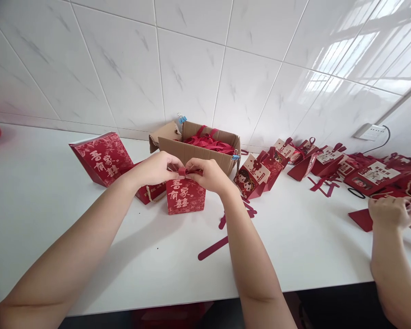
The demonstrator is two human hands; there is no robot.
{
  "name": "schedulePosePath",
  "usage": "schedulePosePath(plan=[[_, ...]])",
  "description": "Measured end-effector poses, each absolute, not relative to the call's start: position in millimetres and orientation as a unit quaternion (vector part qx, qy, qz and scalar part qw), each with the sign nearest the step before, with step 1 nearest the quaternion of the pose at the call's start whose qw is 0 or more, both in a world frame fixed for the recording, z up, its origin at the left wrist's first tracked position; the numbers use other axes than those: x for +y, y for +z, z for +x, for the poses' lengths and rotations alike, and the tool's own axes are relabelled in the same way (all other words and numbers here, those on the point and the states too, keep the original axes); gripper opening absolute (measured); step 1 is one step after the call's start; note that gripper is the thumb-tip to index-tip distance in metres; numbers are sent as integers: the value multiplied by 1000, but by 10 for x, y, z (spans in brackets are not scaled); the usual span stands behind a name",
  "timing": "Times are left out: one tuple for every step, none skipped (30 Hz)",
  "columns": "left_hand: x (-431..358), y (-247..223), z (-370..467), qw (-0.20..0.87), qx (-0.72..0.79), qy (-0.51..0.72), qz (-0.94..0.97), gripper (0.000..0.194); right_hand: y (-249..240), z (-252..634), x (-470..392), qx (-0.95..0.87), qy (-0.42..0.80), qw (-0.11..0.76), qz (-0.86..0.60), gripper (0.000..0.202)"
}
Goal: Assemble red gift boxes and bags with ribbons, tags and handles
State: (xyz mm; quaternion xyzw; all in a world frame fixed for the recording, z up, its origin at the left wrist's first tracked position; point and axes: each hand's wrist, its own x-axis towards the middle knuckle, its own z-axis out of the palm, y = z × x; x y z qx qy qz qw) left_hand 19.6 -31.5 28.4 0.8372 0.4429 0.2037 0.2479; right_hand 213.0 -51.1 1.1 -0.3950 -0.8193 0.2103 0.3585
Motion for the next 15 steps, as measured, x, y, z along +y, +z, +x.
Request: schedulePosePath(plan=[[-320, 289, 199, 240, 444, 205, 839, 19, 10, 2129, -510, -820, 211, 357, -395, 8], [-325, 292, 202, 234, 444, 206, 840, 19, 9, 2129, -509, -820, 212, 355, -396, 9], [-329, 294, 205, 229, 442, 209, 842, 19, 8, 2129, -508, -821, 212, 353, -397, 10], [-333, 293, 210, 225, 441, 211, 843, 19, 6, 2128, -507, -821, 211, 352, -397, 10], [-337, 290, 215, 219, 442, 212, 844, 18, 5, 2126, -505, -822, 208, 350, -397, 11], [-340, 286, 222, 211, 444, 213, 844, 17, 5, 2123, -504, -824, 203, 349, -398, 11], [-342, 281, 230, 200, 449, 215, 844, 16, 6, 2118, -502, -826, 196, 347, -400, 10], [-345, 275, 240, 187, 455, 218, 843, 16, 8, 2112, -501, -827, 187, 345, -403, 9], [-348, 270, 252, 173, 462, 221, 841, 16, 10, 2104, -501, -826, 178, 344, -409, 9], [-352, 266, 265, 160, 469, 224, 839, 17, 13, 2096, -500, -824, 171, 344, -417, 10], [-357, 264, 279, 149, 475, 225, 838, 17, 15, 2088, -500, -820, 169, 345, -425, 13], [-364, 262, 293, 140, 480, 224, 837, 17, 17, 2081, -499, -815, 171, 346, -432, 16], [-371, 261, 306, 133, 483, 221, 837, 17, 18, 2077, -499, -810, 176, 347, -438, 20], [-380, 261, 318, 127, 483, 220, 838, 16, 18, 2075, -498, -806, 183, 348, -442, 23], [-388, 259, 328, 124, 480, 221, 840, 16, 17, 2075, -496, -803, 188, 348, -445, 24]])
